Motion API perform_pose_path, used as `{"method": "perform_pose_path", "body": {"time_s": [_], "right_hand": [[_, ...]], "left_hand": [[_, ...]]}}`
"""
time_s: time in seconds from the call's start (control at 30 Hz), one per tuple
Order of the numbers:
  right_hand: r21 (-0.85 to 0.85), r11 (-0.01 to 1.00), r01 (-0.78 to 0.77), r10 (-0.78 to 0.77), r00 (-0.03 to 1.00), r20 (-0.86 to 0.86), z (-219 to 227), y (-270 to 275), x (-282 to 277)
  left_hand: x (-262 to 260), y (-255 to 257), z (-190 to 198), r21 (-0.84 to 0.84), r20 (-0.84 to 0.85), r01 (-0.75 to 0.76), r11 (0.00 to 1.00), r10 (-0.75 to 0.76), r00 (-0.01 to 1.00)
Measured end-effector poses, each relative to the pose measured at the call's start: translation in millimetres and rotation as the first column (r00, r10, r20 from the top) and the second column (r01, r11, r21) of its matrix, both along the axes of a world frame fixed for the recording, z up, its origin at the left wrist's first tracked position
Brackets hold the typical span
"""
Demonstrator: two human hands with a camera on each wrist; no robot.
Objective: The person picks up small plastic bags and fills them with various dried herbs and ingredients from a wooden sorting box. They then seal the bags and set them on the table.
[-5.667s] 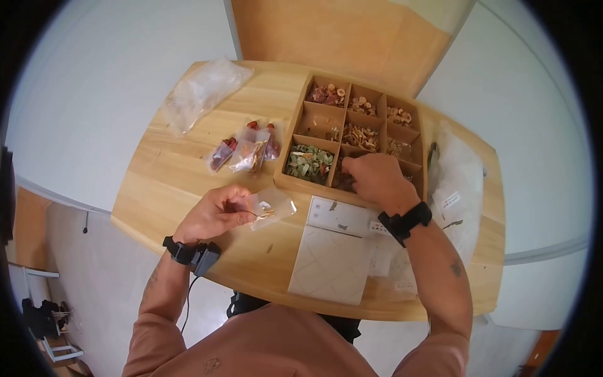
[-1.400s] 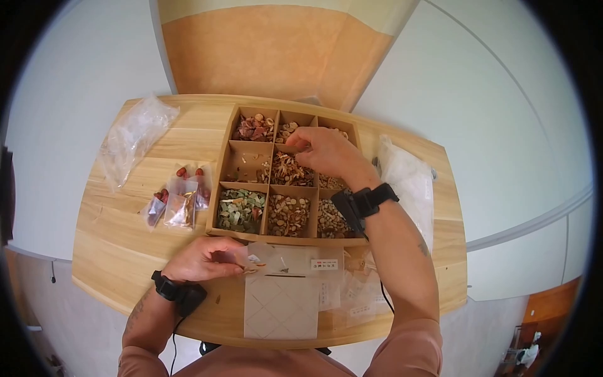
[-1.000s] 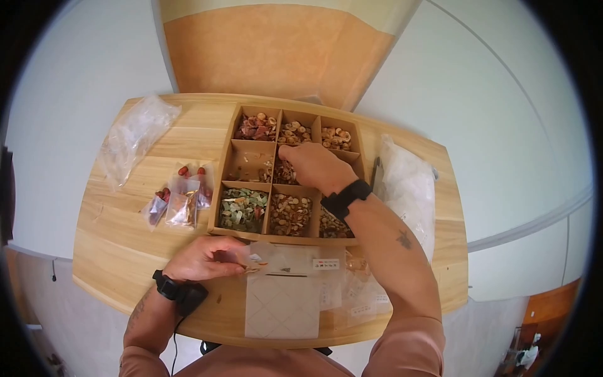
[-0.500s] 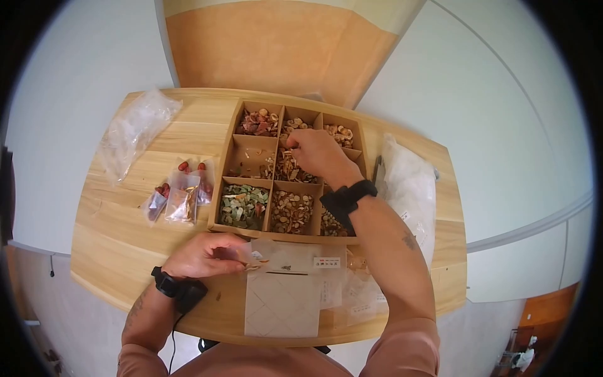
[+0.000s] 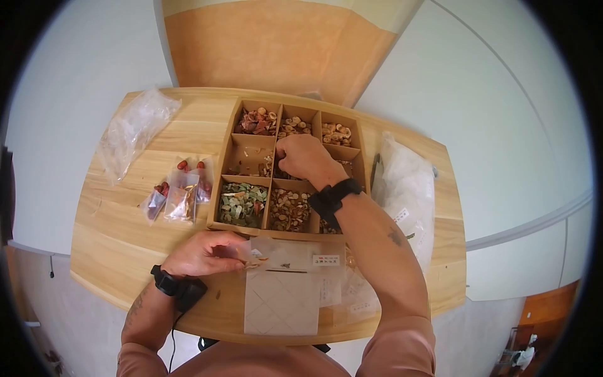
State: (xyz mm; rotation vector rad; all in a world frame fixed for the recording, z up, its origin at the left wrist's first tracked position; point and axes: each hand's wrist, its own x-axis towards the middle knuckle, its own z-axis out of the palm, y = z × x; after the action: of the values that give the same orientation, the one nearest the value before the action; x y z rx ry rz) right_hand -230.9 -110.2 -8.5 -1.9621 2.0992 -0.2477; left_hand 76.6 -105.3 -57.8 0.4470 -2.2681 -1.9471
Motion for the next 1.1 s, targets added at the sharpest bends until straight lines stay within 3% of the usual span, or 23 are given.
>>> {"method": "perform_pose_path", "body": {"time_s": [0.13, 0.23, 0.43, 0.53, 0.9, 1.1], "right_hand": [[-0.06, 0.998, -0.024, 0.031, 0.993, 0.115, 10, 5, -7], [0.002, 0.991, 0.132, -0.126, 0.94, 0.317, 31, 11, -7], [0.051, 0.976, 0.212, -0.214, 0.88, 0.425, 55, 29, 1], [0.097, 0.941, 0.323, -0.328, 0.81, 0.486, 57, 34, 0], [0.056, 0.955, 0.291, -0.259, 0.73, 0.632, 69, 65, 11], [0.107, 0.969, 0.221, -0.234, 0.698, 0.677, 102, 101, 55]], "left_hand": [[0, -1, 8, -0.001, 0.077, 0.019, 1.0, -0.019, 0.997], [0, -1, 6, 0.045, 0.056, 0.015, 0.999, -0.018, 0.998], [0, 1, 3, 0.093, -0.101, 0.007, 0.996, 0.003, 0.995], [2, 1, 9, 0.274, -0.033, 0.001, 0.962, 0.008, 0.999], [2, 2, 1, 0.315, -0.1, 0.018, 0.949, 0.014, 0.995], [0, 6, 2, 0.293, -0.122, -0.014, 0.956, 0.052, 0.991]]}}
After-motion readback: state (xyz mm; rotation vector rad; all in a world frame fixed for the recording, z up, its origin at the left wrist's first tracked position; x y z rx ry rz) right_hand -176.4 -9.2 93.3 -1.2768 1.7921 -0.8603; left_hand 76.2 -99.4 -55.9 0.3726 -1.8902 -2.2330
